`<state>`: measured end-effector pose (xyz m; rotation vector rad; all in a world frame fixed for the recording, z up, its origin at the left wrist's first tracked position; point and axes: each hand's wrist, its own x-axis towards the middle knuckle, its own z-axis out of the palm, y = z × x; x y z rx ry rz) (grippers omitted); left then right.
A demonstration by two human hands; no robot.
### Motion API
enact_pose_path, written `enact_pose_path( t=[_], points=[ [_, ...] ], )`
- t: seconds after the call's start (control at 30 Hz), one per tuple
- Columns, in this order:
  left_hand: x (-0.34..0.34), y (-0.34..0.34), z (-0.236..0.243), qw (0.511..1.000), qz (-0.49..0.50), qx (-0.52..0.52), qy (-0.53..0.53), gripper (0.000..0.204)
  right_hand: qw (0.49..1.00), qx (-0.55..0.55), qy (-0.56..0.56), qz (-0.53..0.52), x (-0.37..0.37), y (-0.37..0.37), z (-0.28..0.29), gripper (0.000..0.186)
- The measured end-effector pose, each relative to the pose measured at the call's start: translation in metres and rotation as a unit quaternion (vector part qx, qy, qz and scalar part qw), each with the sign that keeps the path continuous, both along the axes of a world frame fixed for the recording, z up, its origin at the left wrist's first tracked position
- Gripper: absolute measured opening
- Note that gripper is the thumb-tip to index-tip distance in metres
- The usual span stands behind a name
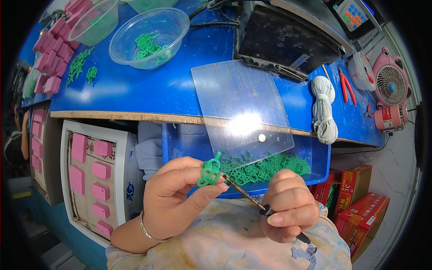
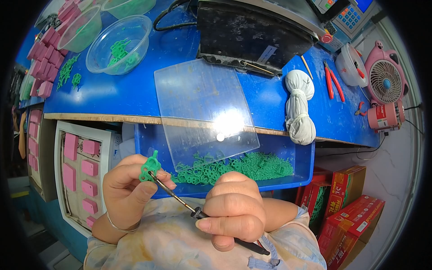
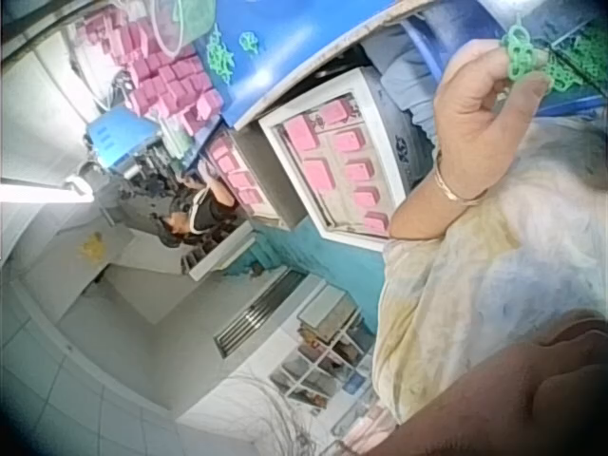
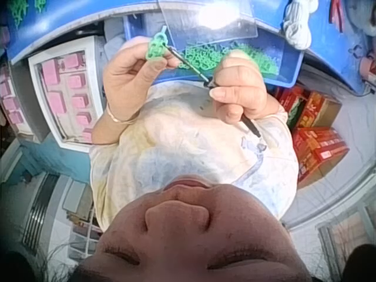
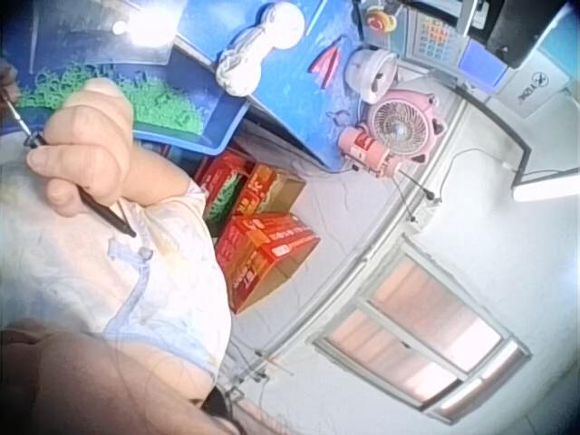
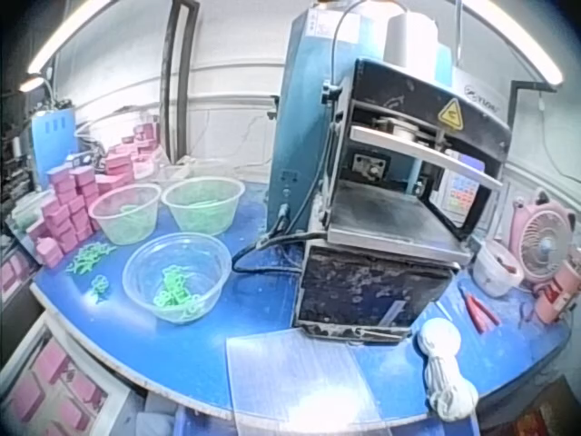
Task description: The recorder is using a soldering iron to melt and fuse plastic components together.
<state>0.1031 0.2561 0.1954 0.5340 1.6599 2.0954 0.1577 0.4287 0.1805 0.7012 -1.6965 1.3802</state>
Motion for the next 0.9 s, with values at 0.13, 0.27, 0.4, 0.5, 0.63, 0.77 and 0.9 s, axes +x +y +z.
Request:
enact_pose_path(
  t=[0.13, 0.27, 0.4, 0.5, 0.63, 0.77, 0.9],
  points=[
    [-0.0001, -0.0002, -0.0003, 1.000, 0.001, -0.001, -0.001, 0.022, 1.000, -0.001, -0.002, 0.007, -0.0010, 0.0005, -0.0011, 0.028],
    [-0.0001, 0.0000, -0.0005, 1.000, 0.001, 0.000, -0.003, 0.023, 1.000, -0.007, -0.002, 0.001, -0.0014, -0.0014, -0.0014, 0.029],
    [0.0004, 0.0007, -0.0005, 1.000, 0.003, 0.006, -0.009, 0.022, 1.000, -0.017, -0.003, -0.001, -0.0007, -0.0023, -0.0017, 0.029],
    [0.0000, 0.0009, -0.0005, 1.000, -0.001, 0.005, -0.006, 0.022, 1.000, -0.008, -0.008, 0.004, 0.0004, -0.0004, -0.0014, 0.028],
    [0.0005, 0.0011, -0.0009, 1.000, -0.001, 0.008, -0.005, 0.022, 1.000, -0.014, -0.015, 0.012, 0.0009, 0.0002, -0.0025, 0.027],
    [-0.0004, 0.0010, -0.0002, 1.000, -0.005, 0.012, -0.013, 0.023, 1.000, -0.021, -0.015, 0.008, 0.0005, -0.0009, -0.0020, 0.027],
    [-0.0003, 0.0026, 0.0004, 0.999, -0.008, 0.023, -0.031, 0.023, 1.000, -0.022, -0.007, 0.008, -0.0009, -0.0006, -0.0017, 0.028]
  ],
)
